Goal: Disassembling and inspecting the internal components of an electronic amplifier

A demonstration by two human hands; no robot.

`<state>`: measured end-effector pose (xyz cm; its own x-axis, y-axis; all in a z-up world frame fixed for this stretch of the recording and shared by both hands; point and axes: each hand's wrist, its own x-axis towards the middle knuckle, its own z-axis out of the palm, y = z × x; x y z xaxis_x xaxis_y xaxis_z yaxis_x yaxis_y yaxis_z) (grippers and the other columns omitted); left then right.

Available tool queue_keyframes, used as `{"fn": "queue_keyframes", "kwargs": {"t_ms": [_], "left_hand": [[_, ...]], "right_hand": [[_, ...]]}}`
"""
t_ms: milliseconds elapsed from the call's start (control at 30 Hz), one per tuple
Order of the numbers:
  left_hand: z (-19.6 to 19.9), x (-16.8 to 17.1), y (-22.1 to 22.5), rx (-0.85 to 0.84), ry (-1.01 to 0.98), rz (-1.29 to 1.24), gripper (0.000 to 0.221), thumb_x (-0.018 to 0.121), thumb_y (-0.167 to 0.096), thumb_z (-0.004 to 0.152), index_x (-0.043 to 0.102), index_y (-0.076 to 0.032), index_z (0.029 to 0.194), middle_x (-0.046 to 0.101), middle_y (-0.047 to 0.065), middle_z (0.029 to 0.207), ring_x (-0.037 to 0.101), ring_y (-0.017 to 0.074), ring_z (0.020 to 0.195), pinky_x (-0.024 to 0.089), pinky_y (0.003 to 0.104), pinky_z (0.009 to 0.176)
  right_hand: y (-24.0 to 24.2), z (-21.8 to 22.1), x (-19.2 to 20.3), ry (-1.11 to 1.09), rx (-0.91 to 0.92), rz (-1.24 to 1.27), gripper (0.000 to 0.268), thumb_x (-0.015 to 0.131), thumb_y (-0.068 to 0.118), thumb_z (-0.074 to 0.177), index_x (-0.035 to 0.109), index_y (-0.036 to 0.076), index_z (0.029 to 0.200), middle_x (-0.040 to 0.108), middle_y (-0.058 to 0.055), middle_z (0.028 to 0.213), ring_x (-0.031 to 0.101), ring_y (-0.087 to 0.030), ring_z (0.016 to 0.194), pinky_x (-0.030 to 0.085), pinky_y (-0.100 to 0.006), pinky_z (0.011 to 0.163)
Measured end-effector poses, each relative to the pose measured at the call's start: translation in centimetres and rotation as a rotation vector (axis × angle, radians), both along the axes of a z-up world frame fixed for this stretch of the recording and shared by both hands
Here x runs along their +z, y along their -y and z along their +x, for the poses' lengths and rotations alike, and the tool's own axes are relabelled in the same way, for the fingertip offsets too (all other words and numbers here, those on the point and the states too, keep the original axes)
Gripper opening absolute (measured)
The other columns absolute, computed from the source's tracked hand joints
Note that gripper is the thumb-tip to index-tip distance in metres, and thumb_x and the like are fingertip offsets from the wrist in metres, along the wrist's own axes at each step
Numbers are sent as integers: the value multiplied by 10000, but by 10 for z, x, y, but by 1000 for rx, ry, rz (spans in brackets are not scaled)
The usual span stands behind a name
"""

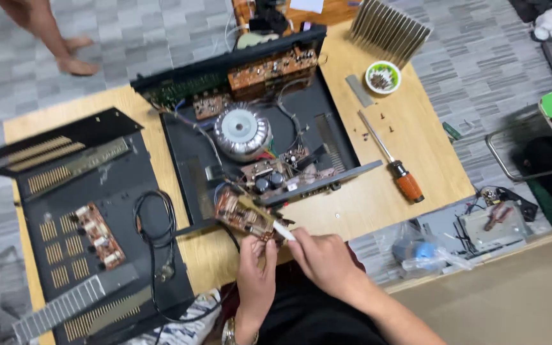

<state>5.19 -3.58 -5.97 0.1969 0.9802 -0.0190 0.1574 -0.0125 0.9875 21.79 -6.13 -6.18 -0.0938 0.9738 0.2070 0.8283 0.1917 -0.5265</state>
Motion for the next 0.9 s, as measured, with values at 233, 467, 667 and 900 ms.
{"fn": "queue_keyframes", "kwargs": {"t_ms": [233, 467, 667, 900], "left_hand": [[-5, -5, -6, 236, 18, 42, 106, 640, -119, 965, 616, -16, 976, 772, 104, 810, 760, 146, 759, 606, 253, 664], [-11, -6, -14, 336, 133, 7, 93, 630, -68, 967, 573, 5, 980, 709, 138, 841, 742, 182, 788, 629, 275, 751], [-3, -13, -5, 179, -31, 105, 81, 673, -91, 928, 642, -61, 996, 789, 81, 894, 763, 174, 815, 638, 285, 738], [10, -1, 3, 113, -31, 168, 80, 672, -133, 933, 659, -105, 1007, 777, 38, 894, 763, 154, 781, 610, 276, 726]], "right_hand": [[6, -14, 6, -50, 95, -35, 142, 511, 231, 1056, 516, 117, 971, 622, -68, 565, 597, -329, 446, 437, -448, 391], [17, -4, 7, -184, 141, -101, 190, 474, 276, 1070, 536, 133, 962, 593, -49, 570, 582, -331, 473, 405, -415, 452], [20, 3, 12, -333, 77, -61, 211, 479, 280, 1046, 604, 118, 1096, 634, -32, 630, 646, -276, 476, 476, -364, 485], [24, 20, -26, -216, -54, 33, 245, 532, 292, 1000, 608, 144, 1180, 782, -29, 889, 765, -217, 638, 559, -330, 600]]}}
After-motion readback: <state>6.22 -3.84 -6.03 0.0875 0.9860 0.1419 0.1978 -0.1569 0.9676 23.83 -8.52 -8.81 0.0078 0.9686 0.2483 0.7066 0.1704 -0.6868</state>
